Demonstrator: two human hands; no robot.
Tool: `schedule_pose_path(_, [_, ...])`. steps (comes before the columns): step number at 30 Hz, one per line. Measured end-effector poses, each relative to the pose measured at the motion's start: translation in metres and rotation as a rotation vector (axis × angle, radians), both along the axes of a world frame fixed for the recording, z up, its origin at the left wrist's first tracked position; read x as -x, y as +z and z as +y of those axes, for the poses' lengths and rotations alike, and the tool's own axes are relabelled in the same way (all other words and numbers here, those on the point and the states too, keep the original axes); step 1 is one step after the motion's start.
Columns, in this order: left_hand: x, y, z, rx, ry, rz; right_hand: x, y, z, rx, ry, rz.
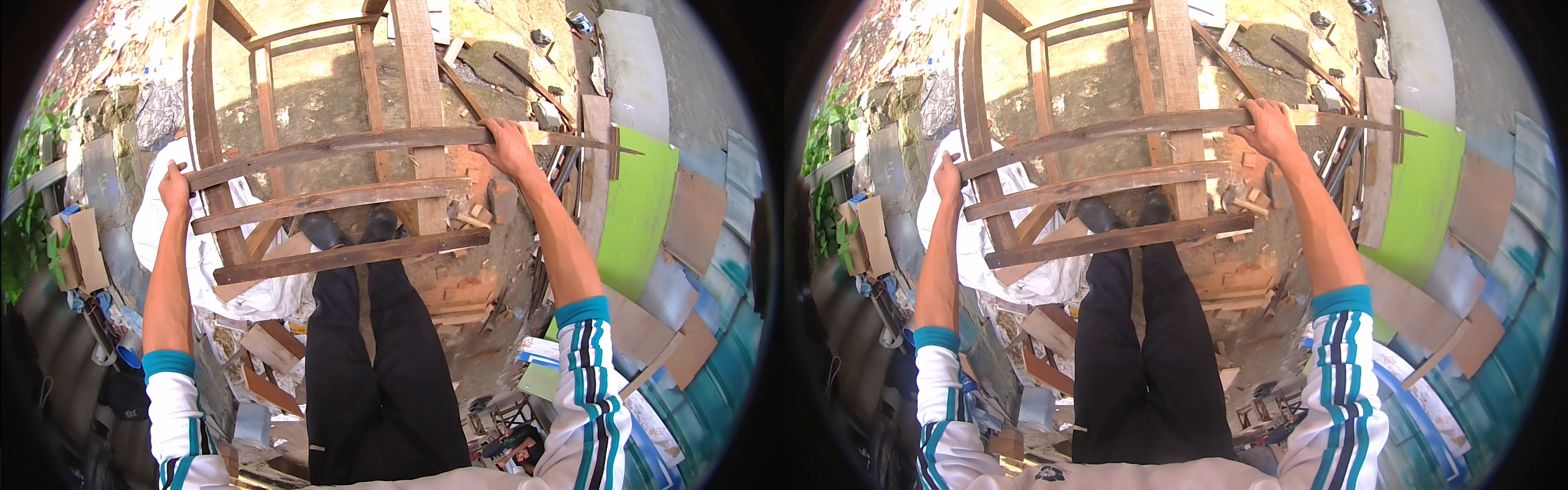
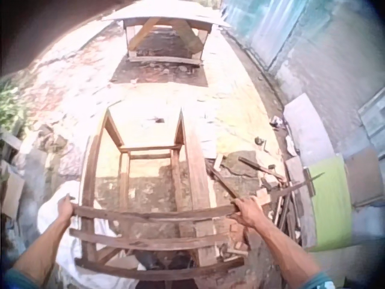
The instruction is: The person lifts and inspects a wooden frame, then sits on the ground to use a chisel to carve or shape a piece of wood. They repeatedly adjust the wood and chisel to continue the carving process.
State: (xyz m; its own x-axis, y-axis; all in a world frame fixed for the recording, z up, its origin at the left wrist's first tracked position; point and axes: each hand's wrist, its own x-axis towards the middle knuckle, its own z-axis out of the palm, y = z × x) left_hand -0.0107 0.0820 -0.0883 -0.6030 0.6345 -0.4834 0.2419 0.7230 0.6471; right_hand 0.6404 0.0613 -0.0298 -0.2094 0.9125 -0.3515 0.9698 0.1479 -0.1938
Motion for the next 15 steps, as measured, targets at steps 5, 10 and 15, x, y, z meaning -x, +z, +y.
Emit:
schedule_pose_path(5, [0.006,-0.010,-0.001,0.041,-0.029,0.199,0.010,-0.003,-0.010,-0.032,-0.044,0.020])
schedule_pose_path(10, [0.011,-0.016,0.002,0.105,-0.082,0.346,-0.002,-0.004,-0.019,-0.160,-0.115,-0.080])
schedule_pose_path(15, [0.006,-0.015,0.006,0.164,-0.098,0.368,-0.058,-0.021,-0.037,-0.315,-0.547,-0.414])
